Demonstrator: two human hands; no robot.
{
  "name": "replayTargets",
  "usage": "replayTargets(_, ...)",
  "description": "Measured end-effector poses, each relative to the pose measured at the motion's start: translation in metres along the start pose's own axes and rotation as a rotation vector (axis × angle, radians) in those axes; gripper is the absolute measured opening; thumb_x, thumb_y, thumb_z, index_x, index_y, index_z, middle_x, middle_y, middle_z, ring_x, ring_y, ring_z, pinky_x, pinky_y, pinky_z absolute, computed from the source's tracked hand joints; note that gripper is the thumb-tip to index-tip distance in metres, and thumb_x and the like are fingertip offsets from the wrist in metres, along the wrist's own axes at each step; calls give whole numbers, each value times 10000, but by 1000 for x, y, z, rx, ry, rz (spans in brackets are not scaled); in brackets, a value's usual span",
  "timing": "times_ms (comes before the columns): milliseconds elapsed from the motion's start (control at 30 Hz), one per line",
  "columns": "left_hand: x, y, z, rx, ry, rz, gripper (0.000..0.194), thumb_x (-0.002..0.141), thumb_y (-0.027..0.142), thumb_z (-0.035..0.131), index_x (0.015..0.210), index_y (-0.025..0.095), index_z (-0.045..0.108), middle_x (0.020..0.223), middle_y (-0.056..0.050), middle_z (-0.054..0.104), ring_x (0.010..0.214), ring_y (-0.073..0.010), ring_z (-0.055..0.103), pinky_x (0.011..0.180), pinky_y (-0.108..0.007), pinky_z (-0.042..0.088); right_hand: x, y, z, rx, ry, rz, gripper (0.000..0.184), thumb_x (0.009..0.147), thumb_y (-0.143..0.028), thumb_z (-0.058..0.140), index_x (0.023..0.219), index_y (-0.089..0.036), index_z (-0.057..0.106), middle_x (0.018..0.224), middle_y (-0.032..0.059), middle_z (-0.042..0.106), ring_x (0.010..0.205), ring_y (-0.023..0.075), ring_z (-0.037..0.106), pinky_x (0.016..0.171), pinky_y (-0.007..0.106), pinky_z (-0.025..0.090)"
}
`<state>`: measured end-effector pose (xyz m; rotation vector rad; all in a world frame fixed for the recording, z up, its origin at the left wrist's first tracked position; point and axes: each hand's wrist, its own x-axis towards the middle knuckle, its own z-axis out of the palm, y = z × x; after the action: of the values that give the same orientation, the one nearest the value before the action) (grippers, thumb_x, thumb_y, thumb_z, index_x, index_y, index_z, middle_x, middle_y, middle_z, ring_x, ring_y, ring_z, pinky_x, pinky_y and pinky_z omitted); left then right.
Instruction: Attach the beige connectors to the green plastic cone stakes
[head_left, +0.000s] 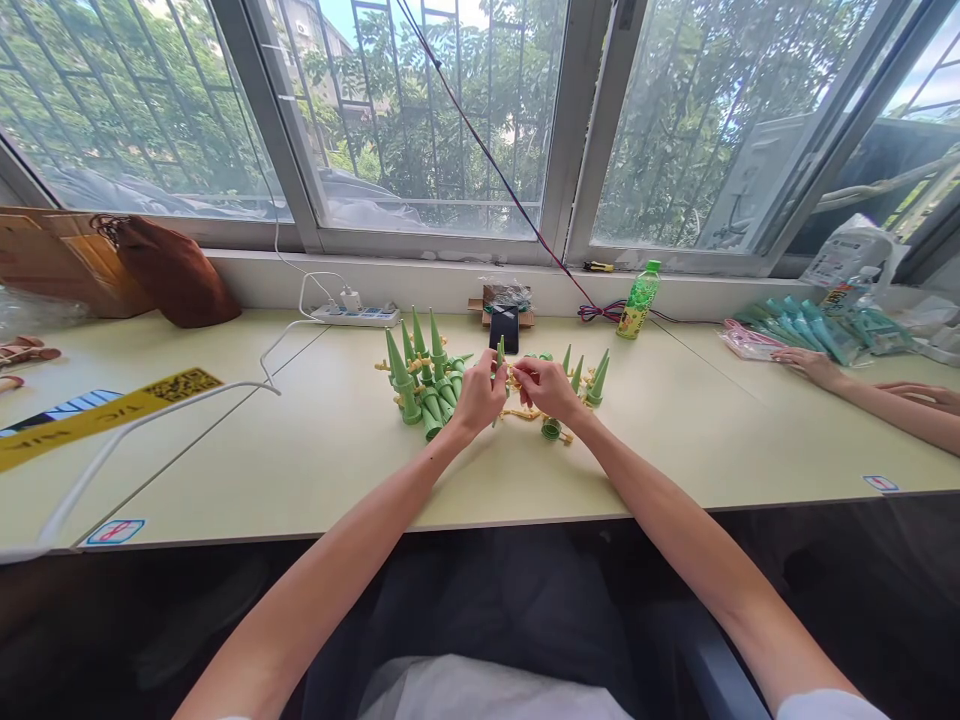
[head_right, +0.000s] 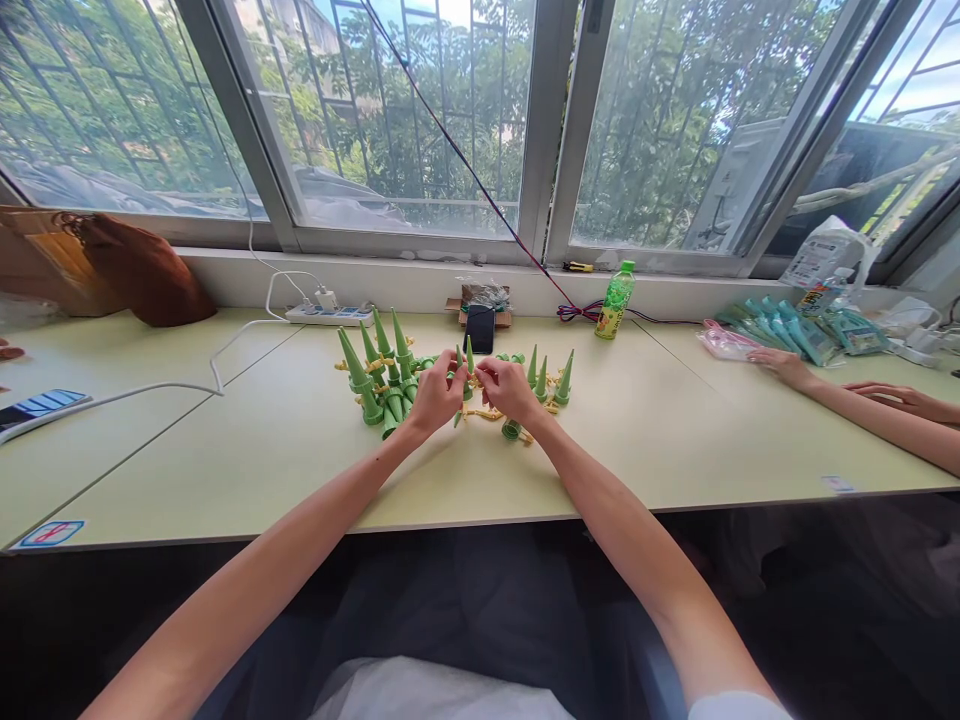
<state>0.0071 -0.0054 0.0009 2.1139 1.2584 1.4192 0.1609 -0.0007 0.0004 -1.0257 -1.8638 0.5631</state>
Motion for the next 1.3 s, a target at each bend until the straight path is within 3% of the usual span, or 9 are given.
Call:
replayTargets(367, 0, -1, 0, 17, 15, 8, 94, 942, 280, 451, 913, 206, 500, 771, -29, 669, 464, -116, 486, 532, -259, 367, 0, 2, 1, 1, -17, -47, 178, 898, -277, 482, 830, -185, 618, 550, -13, 605, 438, 131, 574, 514, 246, 471)
replayTargets(833, 0, -1, 0, 37, 18, 11, 89, 933, 277, 463, 905, 208, 510, 750, -25, 658, 462, -119, 478, 525, -263, 365, 0, -1, 1, -7, -27, -1, 236, 917, -320, 468, 747, -197, 574, 479, -35, 548, 435, 138, 582, 522, 244, 469)
replayTargets(1300, 0, 1, -1, 39, 12, 18, 78, 926, 265, 471, 891, 207, 511, 749, -29, 653, 489, -126, 490, 550, -263, 385, 0, -3, -1, -55, -43, -14, 184, 899, -219, 454, 783, -189, 594, 523, -25, 590, 452, 129, 575, 551, 243, 460)
